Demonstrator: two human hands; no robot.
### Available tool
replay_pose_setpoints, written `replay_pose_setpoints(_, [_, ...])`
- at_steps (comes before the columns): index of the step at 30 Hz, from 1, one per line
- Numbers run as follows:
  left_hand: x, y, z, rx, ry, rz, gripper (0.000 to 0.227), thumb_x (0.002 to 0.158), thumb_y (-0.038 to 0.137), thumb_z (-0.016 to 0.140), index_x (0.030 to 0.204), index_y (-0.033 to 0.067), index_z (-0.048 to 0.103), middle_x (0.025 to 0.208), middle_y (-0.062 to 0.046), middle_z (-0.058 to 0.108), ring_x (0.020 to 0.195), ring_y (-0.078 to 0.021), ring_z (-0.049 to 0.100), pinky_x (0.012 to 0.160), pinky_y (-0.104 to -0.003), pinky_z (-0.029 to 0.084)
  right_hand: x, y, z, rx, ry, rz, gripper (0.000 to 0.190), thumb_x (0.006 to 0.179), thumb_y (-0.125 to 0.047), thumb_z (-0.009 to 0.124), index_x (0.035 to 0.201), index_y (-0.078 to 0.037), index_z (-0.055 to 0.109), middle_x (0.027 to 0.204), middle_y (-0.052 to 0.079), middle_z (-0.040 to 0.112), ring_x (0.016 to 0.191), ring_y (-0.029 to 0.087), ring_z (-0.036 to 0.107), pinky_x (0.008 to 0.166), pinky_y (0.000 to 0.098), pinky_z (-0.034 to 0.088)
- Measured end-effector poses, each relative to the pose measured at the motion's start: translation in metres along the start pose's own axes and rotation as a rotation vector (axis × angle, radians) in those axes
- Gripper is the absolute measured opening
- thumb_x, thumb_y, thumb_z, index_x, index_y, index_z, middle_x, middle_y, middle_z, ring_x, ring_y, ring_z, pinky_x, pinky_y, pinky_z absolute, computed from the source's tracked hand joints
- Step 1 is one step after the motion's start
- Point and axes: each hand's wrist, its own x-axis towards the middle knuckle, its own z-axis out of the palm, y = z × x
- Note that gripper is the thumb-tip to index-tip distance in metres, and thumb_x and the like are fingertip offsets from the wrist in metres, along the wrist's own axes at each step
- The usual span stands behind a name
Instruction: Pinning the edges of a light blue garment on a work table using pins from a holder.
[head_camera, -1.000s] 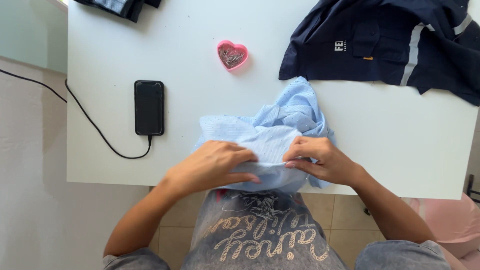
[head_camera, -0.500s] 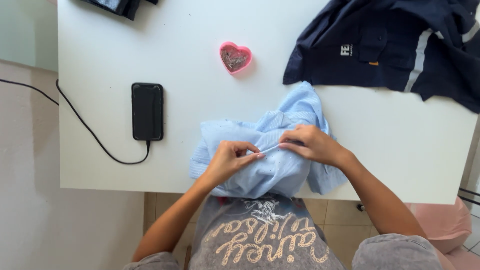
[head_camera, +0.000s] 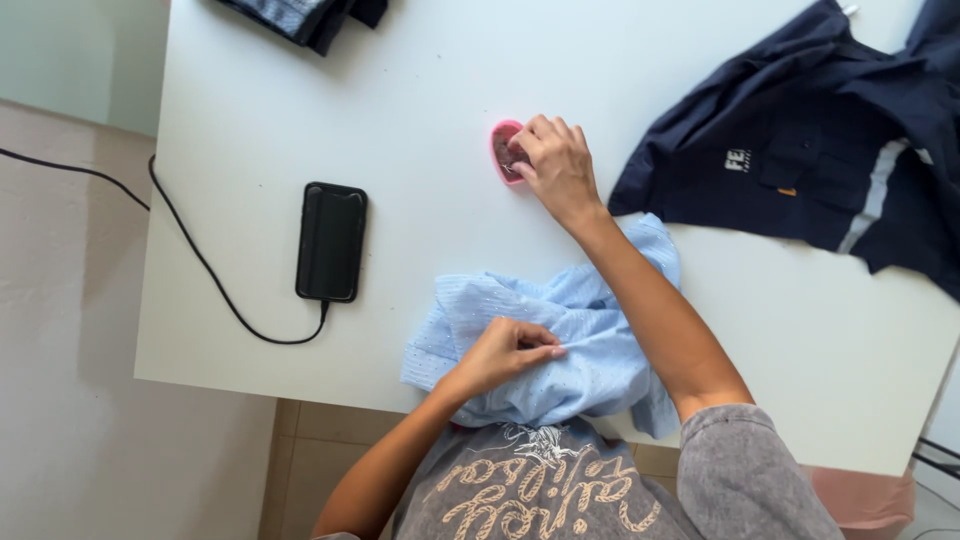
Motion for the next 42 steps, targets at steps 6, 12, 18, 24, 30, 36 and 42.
replay_pose_setpoints(6, [0.001,0.004,-0.009,-0.047,-0.043,-0.047,0.015,0.097,0.019,0.083,0.108,0.0098,0.086,0.083,-0.009,0.083,0.089,-0.0168,0.079,0.082,-0.033,0.063,0.001,-0.006,-0.008,0.070,-0.030,0.025,0.020,0.092,-0.023,0.090,0.103,-0.020,0.074,0.105,-0.002,0.062,0.104,0.023,0.063,0.092,0.0393,0.049])
replay_pose_setpoints(12, [0.004,0.011,-0.014,-0.051,-0.105,-0.040,0.016,0.097,0.017,0.081,0.110,0.0084,0.085,0.087,-0.010,0.084,0.095,-0.0195,0.080,0.085,-0.033,0.064,-0.010,0.000,-0.011,0.270,0.024,0.115,0.014,0.098,-0.028,0.088,0.104,-0.022,0.077,0.098,-0.003,0.074,0.097,0.021,0.070,0.088,0.0356,0.056])
replay_pose_setpoints(18, [0.009,0.007,-0.013,-0.027,-0.141,-0.042,0.017,0.097,0.020,0.081,0.109,0.0079,0.085,0.089,-0.010,0.084,0.096,-0.0210,0.080,0.087,-0.035,0.063,-0.013,-0.012,-0.022,0.388,0.076,0.146,0.016,0.097,-0.010,0.088,0.104,-0.014,0.075,0.090,0.005,0.078,0.085,0.025,0.073,0.079,0.0370,0.060])
replay_pose_setpoints(24, [0.012,0.008,-0.011,-0.040,-0.140,-0.035,0.015,0.096,0.016,0.081,0.108,0.0071,0.085,0.086,-0.011,0.084,0.094,-0.0217,0.080,0.086,-0.036,0.064,-0.013,-0.023,-0.035,0.353,0.107,0.171,0.031,0.094,-0.007,0.089,0.121,-0.016,0.077,0.096,0.003,0.080,0.089,0.020,0.072,0.082,0.0350,0.062])
replay_pose_setpoints(30, [0.011,0.008,-0.012,-0.044,-0.147,-0.037,0.016,0.097,0.017,0.081,0.108,0.0065,0.085,0.087,-0.011,0.084,0.095,-0.0221,0.080,0.086,-0.037,0.064,-0.011,-0.023,-0.037,0.406,0.152,0.189,0.024,0.096,-0.006,0.088,0.117,-0.014,0.082,0.099,0.006,0.084,0.093,0.020,0.075,0.083,0.0310,0.064])
replay_pose_setpoints(36, [0.008,0.012,-0.013,-0.047,-0.134,-0.023,0.015,0.096,0.016,0.081,0.108,0.0067,0.085,0.087,-0.011,0.084,0.093,-0.0200,0.080,0.086,-0.034,0.063,-0.009,-0.032,-0.056,0.500,0.197,0.202,0.020,0.098,0.001,0.085,0.115,-0.009,0.084,0.099,0.010,0.085,0.089,0.021,0.079,0.078,0.0307,0.064])
replay_pose_setpoints(42, [-0.002,0.035,-0.015,-0.058,-0.112,-0.007,0.017,0.095,0.012,0.081,0.109,0.0038,0.085,0.086,-0.017,0.083,0.095,-0.0248,0.080,0.087,-0.040,0.064,-0.059,-0.060,-0.109,0.989,0.223,0.487,0.017,0.102,-0.001,0.083,0.116,-0.004,0.074,0.106,0.014,0.083,0.090,0.016,0.080,0.079,0.0279,0.067])
